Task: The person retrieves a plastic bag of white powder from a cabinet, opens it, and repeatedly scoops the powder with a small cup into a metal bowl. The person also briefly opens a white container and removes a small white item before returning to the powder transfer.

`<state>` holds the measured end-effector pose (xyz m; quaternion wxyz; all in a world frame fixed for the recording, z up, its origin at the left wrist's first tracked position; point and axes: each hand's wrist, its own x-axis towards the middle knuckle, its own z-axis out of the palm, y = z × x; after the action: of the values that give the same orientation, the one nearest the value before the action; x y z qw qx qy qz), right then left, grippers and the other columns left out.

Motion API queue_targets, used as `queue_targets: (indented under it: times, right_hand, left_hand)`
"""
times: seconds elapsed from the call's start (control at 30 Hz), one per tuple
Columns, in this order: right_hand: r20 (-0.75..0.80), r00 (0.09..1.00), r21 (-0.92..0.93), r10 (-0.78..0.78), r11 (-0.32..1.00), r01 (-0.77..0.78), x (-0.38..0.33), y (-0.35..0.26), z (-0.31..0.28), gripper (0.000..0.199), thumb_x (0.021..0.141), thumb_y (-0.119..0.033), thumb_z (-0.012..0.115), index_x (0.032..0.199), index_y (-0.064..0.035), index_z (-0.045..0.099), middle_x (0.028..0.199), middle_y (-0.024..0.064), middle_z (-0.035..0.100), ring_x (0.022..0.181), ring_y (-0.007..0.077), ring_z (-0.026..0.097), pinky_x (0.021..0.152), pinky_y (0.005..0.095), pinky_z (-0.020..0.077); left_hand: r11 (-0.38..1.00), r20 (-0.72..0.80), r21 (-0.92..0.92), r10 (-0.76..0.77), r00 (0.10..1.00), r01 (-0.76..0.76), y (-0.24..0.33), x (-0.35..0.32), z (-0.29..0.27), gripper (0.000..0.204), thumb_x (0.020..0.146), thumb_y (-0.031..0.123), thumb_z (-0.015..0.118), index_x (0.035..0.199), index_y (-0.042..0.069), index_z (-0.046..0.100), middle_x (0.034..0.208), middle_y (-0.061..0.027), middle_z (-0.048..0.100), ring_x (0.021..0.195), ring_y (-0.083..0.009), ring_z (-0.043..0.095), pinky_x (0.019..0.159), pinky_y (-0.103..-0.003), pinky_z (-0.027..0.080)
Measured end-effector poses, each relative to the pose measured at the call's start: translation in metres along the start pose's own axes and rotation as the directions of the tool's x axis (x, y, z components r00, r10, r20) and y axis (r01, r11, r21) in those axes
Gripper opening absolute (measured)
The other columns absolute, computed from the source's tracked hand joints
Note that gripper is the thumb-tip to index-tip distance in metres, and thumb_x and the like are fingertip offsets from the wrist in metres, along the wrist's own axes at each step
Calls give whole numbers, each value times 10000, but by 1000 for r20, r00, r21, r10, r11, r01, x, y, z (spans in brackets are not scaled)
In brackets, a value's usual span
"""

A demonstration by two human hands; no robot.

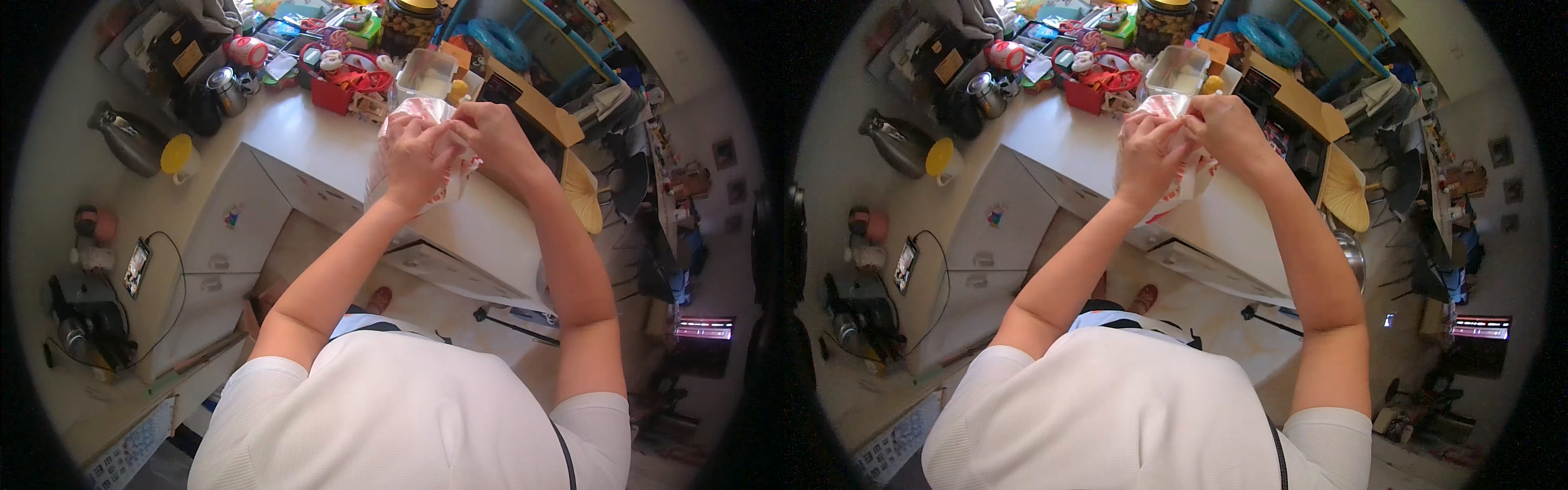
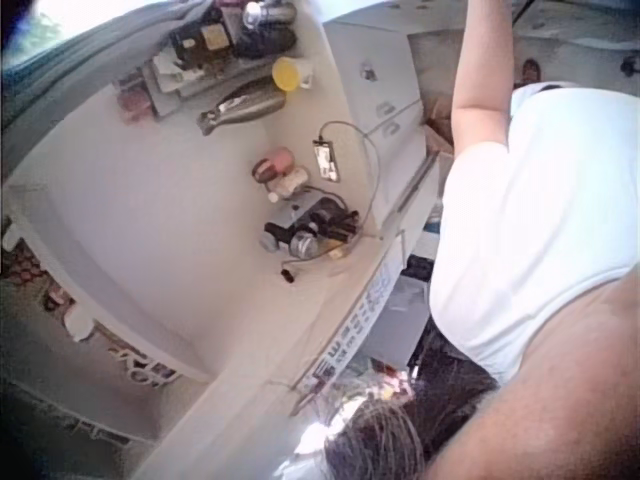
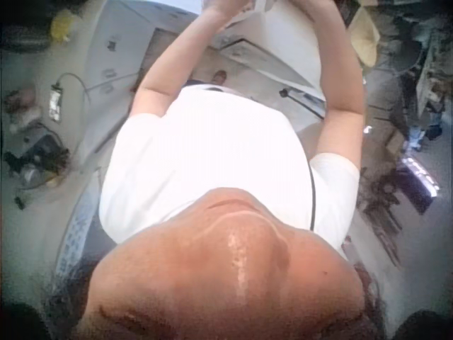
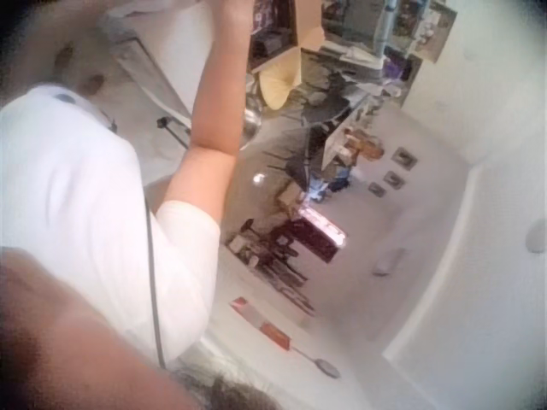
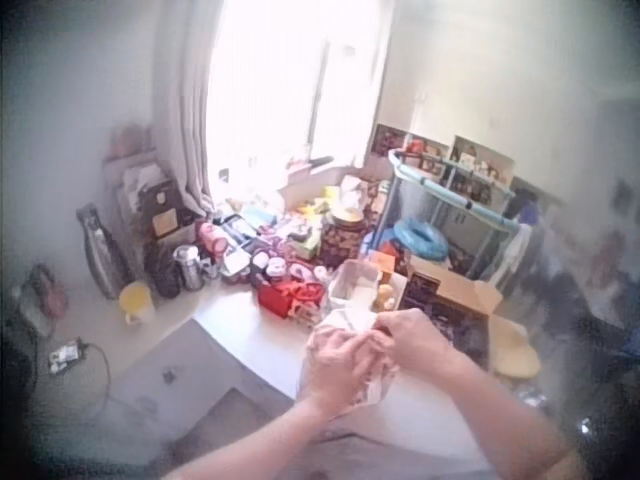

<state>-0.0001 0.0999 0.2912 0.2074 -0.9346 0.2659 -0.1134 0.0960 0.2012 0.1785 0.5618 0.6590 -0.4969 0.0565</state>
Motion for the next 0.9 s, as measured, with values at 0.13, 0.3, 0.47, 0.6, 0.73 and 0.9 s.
queue_targets:
  times: [0.13, 0.3, 0.47, 0.6, 0.73, 0.9]
  right_hand:
    - [8, 1000, -186, -30, 982, 31, 5, 2, 4, 250, 904, -202, 611, 893, 25, 715, 856, 237, 689, 840, 388, 690, 789, 462, 542]
    - [-24, 999, -210, 24, 977, -28, 10, -2, 10, 276, 902, -206, 565, 862, 19, 720, 878, 242, 688, 872, 405, 684, 818, 489, 536]
    - [-26, 997, -41, 74, 996, -75, 15, 18, 10, 306, 883, -260, 632, 898, 31, 725, 857, 193, 700, 801, 345, 693, 756, 429, 547]
    - [180, 959, 446, 217, 851, -276, 13, 26, -2, 280, 861, -265, 709, 963, -6, 734, 849, 68, 691, 766, 177, 660, 689, 314, 537]
    - [261, 904, 574, 340, 698, -428, 6, 31, -13, 212, 936, -232, 674, 1040, -52, 721, 881, -5, 659, 773, 63, 592, 666, 238, 514]
    - [244, 914, 786, 324, 486, -382, -21, 66, -3, 220, 972, -242, 681, 1068, -46, 701, 922, -1, 663, 810, 65, 607, 732, 237, 535]
  left_hand:
    - [999, -29, -22, 30, 999, -31, -3, -2, 7, 309, 775, 231, 787, 1057, 115, 739, 1038, -76, 620, 1136, -332, 490, 1002, -453, 389]
    - [999, -4, 31, 28, 1000, -28, -2, -1, 6, 324, 811, 262, 790, 1082, 90, 746, 1039, -63, 637, 1096, -304, 529, 982, -442, 397]
    - [998, -3, -59, 21, 1000, -21, -8, -1, 11, 357, 805, 274, 800, 1097, 79, 735, 1041, -75, 634, 1079, -306, 539, 962, -440, 404]
    - [998, 7, -61, 20, 1000, -19, -9, 0, 8, 407, 804, 296, 810, 1137, 78, 720, 1043, -80, 641, 1085, -305, 546, 955, -442, 410]
    - [999, 39, -32, 17, 999, -16, -3, 5, 1, 455, 795, 311, 823, 1168, 77, 711, 1052, -89, 649, 1080, -312, 555, 957, -439, 422]
    - [1000, 110, 12, 26, 994, -28, -5, 8, -4, 538, 768, 322, 848, 1211, 59, 693, 1067, -105, 654, 1101, -323, 548, 964, -439, 442]
